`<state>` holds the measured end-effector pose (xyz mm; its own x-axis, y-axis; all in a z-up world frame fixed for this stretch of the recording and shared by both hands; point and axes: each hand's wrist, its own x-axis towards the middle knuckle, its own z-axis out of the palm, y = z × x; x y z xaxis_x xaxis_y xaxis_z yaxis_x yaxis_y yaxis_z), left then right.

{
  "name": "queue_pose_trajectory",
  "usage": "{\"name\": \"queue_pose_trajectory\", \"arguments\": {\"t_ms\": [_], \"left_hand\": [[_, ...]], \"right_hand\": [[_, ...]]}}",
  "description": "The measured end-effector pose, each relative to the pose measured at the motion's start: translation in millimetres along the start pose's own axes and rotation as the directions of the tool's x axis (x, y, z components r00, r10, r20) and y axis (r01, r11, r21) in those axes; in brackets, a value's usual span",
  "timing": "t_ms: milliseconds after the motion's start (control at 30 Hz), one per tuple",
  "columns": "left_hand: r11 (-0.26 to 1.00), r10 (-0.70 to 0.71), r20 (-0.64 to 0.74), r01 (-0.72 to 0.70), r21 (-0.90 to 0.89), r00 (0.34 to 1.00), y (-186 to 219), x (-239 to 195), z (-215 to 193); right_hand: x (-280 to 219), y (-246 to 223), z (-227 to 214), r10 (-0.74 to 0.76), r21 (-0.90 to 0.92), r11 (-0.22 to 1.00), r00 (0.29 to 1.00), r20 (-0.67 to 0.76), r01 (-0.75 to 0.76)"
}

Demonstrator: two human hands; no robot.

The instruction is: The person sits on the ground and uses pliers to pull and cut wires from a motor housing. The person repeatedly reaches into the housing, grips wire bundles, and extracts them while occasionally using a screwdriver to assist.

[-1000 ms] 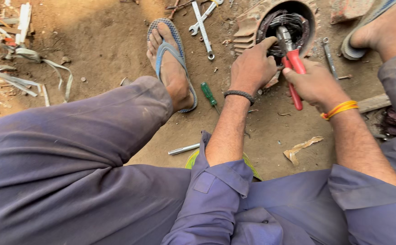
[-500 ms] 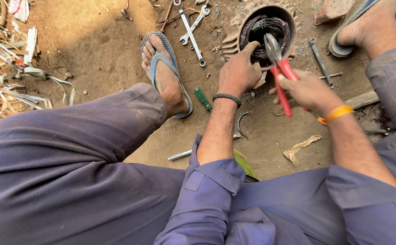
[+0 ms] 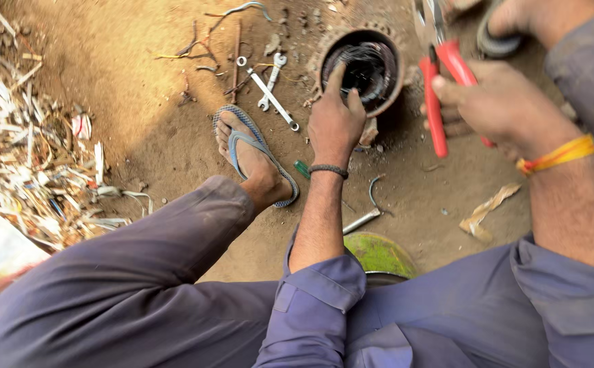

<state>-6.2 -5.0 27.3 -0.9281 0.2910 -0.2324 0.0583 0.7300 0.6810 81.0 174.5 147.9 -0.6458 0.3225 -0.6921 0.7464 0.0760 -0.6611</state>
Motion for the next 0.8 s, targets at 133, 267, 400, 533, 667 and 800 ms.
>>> {"name": "queue_pose_trajectory", "arguments": {"t_ms": [133,267,400,533,667,800], "left_hand": [[0.993,0.031,0.045,-0.036,0.112,0.998,17.0,-8.7,18.9],[0.988,0.028,-0.031,-0.022,0.155,0.999,24.5,-15.4,46.8],[0.957,0.289,-0.490,-0.265,0.119,0.823,2.1,-8.8,68.2],[0.547,-0.187,0.375,0.414,-0.728,0.908,3.1,13.2,50.7],[0.512,-0.130,0.437,0.438,-0.739,0.890,33.0,-4.6,43.0],[0.733,-0.126,0.380,0.344,-0.587,0.916,54.5,-27.3,58.9]], "right_hand": [[-3.3,-4.5,-9.4,0.048,-0.197,0.978,0.994,-0.094,-0.066],[-12.1,-20.3,-13.4,0.034,-0.219,0.974,0.995,-0.090,-0.053],[-18.5,-11.2,-25.5,0.003,-0.153,0.988,0.997,-0.072,-0.014],[-17.8,-5.3,-42.7,0.005,-0.071,0.997,0.997,-0.072,-0.011],[-17.5,15.2,-57.8,-0.147,-0.057,0.988,0.983,-0.110,0.141],[-14.2,31.3,-66.8,-0.110,0.038,0.993,0.987,-0.118,0.116]]}}
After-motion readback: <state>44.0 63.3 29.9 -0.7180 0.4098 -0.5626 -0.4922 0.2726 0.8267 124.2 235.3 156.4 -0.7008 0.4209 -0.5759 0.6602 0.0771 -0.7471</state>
